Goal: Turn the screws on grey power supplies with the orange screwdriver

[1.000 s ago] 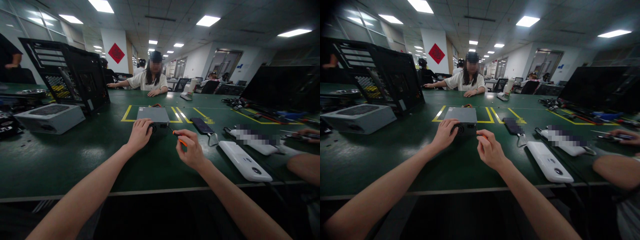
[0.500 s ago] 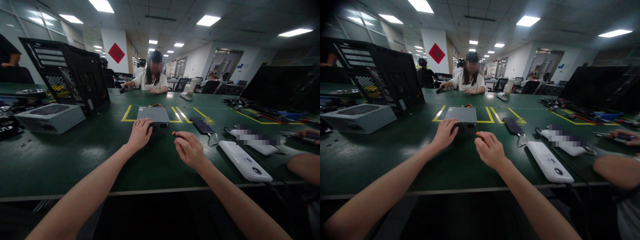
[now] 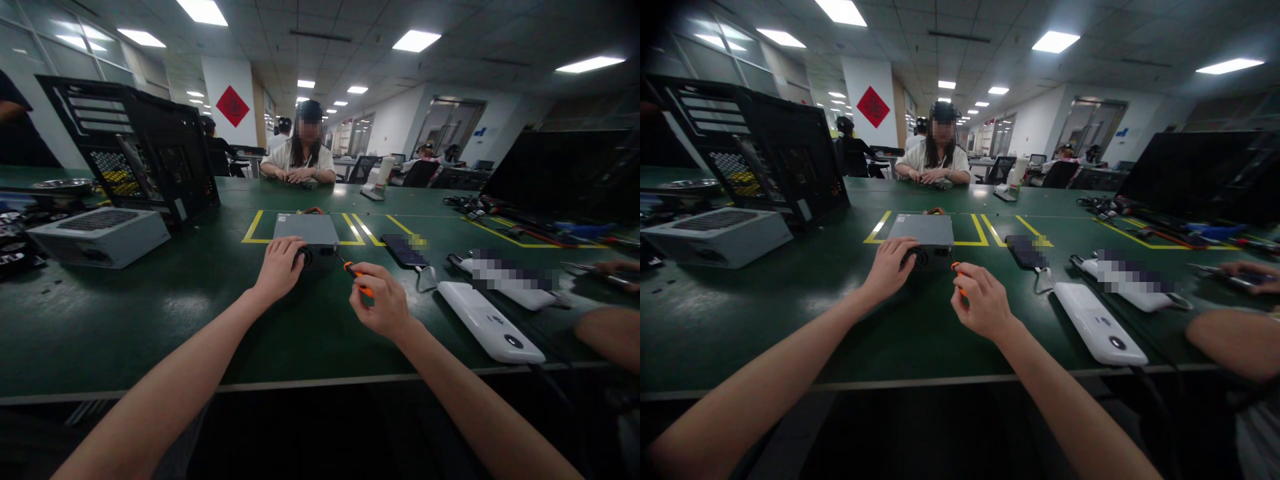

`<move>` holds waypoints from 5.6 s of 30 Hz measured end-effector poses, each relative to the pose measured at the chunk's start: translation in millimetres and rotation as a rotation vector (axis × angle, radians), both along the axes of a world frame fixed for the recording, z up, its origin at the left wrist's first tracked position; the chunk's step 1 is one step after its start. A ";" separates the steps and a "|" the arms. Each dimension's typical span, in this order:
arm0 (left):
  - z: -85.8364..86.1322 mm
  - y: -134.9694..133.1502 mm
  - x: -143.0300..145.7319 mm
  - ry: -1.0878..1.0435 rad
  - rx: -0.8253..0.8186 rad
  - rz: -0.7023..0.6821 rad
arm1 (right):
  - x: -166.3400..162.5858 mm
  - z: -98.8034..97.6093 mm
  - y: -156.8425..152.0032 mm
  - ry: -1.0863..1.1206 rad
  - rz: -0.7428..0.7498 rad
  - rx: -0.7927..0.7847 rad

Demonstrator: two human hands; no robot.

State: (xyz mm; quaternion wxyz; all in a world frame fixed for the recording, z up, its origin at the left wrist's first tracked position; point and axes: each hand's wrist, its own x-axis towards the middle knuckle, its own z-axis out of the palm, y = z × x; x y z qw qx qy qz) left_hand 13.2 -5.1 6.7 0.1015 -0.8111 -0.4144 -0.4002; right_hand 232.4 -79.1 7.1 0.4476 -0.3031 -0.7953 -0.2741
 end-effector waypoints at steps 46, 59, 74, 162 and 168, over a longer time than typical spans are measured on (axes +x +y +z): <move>0.5 0.0 -0.9 -0.006 -0.021 -0.003 | 1.1 0.9 1.8 0.076 0.074 -0.038; 0.9 -0.6 -0.6 -0.011 -0.019 -0.006 | -0.7 3.4 1.0 0.045 0.007 -0.002; 2.1 -1.6 -0.8 0.002 -0.023 0.001 | 0.6 3.0 2.7 0.129 0.058 -0.050; -0.5 -7.7 7.7 0.153 0.007 0.034 | 6.2 2.1 8.6 0.262 0.103 -0.090; -3.2 -10.0 11.1 0.306 0.042 0.003 | 5.7 2.9 8.8 0.239 0.124 -0.112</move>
